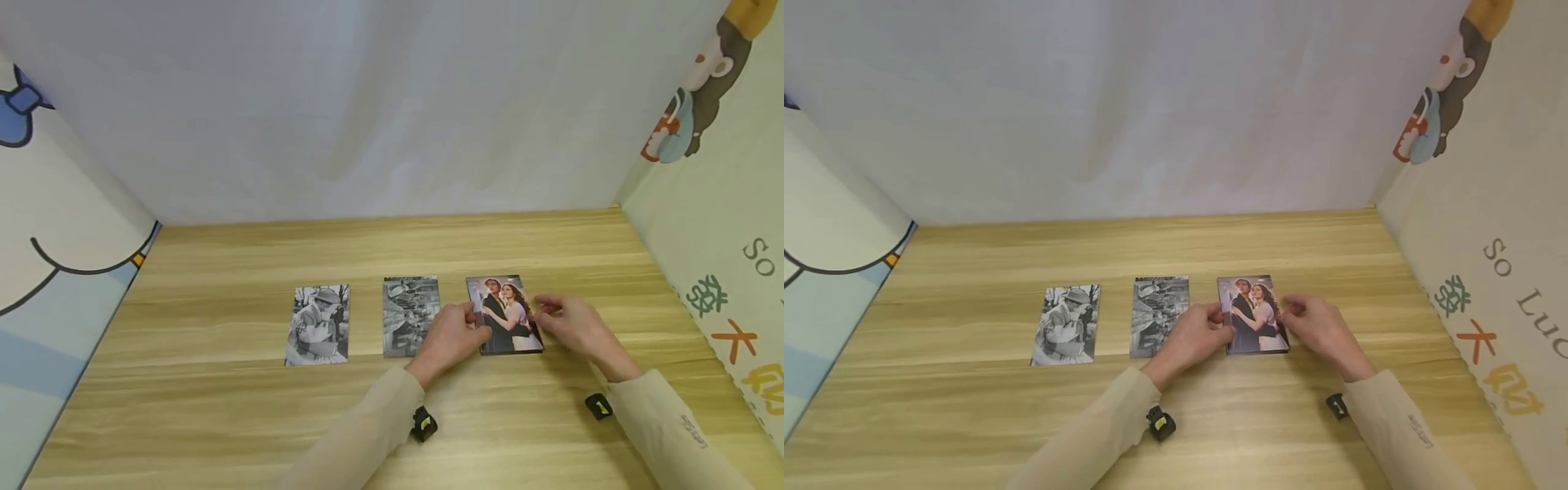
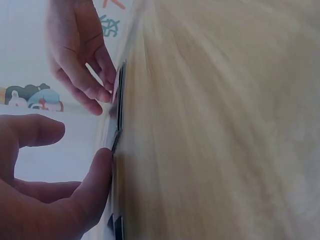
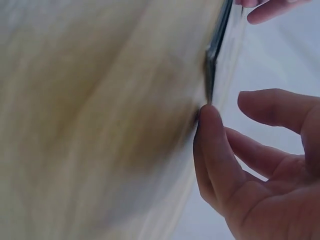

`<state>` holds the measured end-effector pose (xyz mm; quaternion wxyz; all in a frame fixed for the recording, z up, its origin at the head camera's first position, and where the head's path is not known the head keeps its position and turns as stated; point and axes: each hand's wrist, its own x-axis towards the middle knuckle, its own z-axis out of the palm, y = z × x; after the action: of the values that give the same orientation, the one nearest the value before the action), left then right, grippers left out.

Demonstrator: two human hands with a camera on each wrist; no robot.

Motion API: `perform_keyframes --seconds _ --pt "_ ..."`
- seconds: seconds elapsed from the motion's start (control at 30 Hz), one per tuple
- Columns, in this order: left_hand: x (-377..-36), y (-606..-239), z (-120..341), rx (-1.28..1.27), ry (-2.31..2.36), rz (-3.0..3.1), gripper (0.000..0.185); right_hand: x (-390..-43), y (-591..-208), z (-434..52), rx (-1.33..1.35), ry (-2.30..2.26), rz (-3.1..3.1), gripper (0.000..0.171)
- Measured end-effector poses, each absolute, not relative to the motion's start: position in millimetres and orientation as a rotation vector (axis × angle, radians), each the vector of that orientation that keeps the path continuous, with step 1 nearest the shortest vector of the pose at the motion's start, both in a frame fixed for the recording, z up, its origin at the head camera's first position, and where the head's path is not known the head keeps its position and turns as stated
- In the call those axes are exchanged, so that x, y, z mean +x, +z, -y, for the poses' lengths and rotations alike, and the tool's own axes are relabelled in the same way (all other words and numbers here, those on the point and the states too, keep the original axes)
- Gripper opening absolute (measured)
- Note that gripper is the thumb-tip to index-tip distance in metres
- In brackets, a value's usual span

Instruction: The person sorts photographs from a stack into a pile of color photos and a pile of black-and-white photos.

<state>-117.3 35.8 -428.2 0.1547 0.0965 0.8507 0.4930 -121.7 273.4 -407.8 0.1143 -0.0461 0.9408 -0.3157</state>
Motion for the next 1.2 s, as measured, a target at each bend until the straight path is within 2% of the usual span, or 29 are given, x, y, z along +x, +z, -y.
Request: perform_keyframes --seconds 0.17,0.7,0.97,1.2 --pt "-108.3 -421.2 -32.1 0.233 1.487 -2.367 0.068 -118.3 -401.0 -272.4 -0.124 -0.963 -2.797 0.047" --pt "-74.3 -387.9 14.7 0.342 1.672 -2.583 0.061 -94.4 -380.9 -238.5 -0.03 -1.337 -2.837 0.047" --pt "-71.1 -389.5 56.9 0.267 1.599 -2.702 0.067 -87.6 -383.1 -218.9 -0.08 -1.416 -2.822 0.046" --pt "-67.8 -391.9 83.3 0.218 1.485 -2.798 0.072 -86.0 -386.6 -209.2 -0.12 -1.388 -2.803 0.054"
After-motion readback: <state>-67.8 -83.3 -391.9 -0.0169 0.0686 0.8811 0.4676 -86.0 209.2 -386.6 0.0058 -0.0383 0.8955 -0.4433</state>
